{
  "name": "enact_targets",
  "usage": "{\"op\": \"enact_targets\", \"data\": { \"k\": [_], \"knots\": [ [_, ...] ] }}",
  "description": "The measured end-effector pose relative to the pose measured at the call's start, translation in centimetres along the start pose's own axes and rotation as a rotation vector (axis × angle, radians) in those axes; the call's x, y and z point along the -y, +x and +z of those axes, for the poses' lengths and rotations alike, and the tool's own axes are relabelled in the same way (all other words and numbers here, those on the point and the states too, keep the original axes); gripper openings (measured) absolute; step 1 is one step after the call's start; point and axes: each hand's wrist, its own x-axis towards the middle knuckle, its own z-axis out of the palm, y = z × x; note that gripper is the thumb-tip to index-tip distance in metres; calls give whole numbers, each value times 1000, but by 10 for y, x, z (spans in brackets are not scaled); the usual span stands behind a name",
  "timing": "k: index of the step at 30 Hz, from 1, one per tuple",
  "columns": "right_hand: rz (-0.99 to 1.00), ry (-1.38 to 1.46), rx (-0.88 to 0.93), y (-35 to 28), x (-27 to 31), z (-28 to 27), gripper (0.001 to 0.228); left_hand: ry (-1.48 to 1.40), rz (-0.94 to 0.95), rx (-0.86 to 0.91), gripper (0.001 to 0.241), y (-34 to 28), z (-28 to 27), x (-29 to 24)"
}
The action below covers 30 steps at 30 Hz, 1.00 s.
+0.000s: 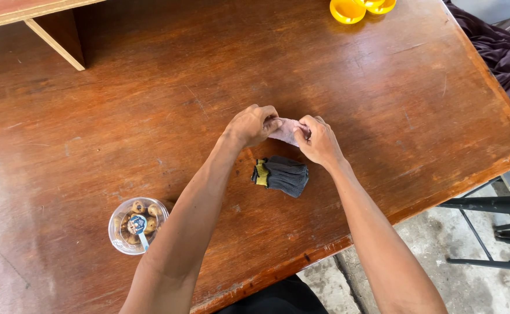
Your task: Wiping a snack jar with a cloth and placing it on a shelf.
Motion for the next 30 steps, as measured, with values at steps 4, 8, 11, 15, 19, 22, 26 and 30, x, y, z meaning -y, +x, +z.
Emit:
{"op": "enact_targets", "data": {
  "k": [4, 8, 11, 15, 19, 22, 26, 30],
  "knots": [
    [-47, -29, -16, 0, 16, -7, 22, 50, 107, -21, 21, 12, 19, 22],
    [-187, -174, 9, -3, 17, -9, 25, 297, 293, -119, 28, 19, 38, 34],
    [-232, -236, 62, -4, 18, -14, 33, 435, 344, -103, 47, 5, 23, 23],
    [-239, -288, 134, -2, 14, -14, 48, 628, 394, -78, 49, -11, 9, 12],
    [-320, -390, 109, 7, -13, 3, 30, 700, 406, -134, 29, 16, 42, 40],
    [-362, -386, 50, 19, -18, -1, 32, 661, 394, -114, 26, 17, 26, 32],
    [-470, -389, -110, 36, -13, -18, 31, 555, 410, -183, 21, 17, -9, 17],
    [-531, -383, -189, 55, 7, -42, 31, 575, 398, -240, 20, 11, -49, -8]
  ]
}}
